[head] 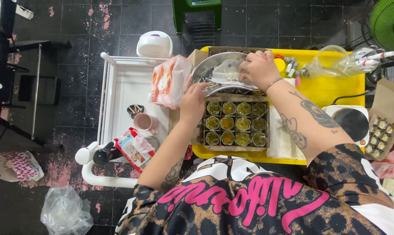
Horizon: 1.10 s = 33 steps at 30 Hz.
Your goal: Placing cotton wicks into small glass candle containers on a production tray.
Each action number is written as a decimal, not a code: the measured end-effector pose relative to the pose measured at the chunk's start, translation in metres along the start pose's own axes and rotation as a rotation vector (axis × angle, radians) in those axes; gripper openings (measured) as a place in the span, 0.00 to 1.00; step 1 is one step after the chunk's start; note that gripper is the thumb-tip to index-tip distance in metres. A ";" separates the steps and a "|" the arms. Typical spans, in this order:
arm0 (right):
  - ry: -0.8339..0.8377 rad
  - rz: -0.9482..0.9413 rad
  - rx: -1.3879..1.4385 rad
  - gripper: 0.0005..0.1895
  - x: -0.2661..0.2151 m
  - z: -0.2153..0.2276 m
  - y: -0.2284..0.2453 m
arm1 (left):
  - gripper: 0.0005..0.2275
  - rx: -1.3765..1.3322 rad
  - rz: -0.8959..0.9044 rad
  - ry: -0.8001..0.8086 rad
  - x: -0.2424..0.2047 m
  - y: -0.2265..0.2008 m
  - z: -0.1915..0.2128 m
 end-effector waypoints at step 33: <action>0.087 -0.135 0.085 0.05 -0.006 -0.006 -0.002 | 0.13 0.016 0.037 0.000 -0.003 0.007 -0.006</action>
Point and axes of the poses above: each hand's wrist, its own x-axis towards the middle knuckle, its own z-axis out of the back of the hand, y = z × x, the point moved 10 cm from there along x, towards the middle knuckle, and after that the axes turned 12 degrees about -y, right-handed, at the moved point
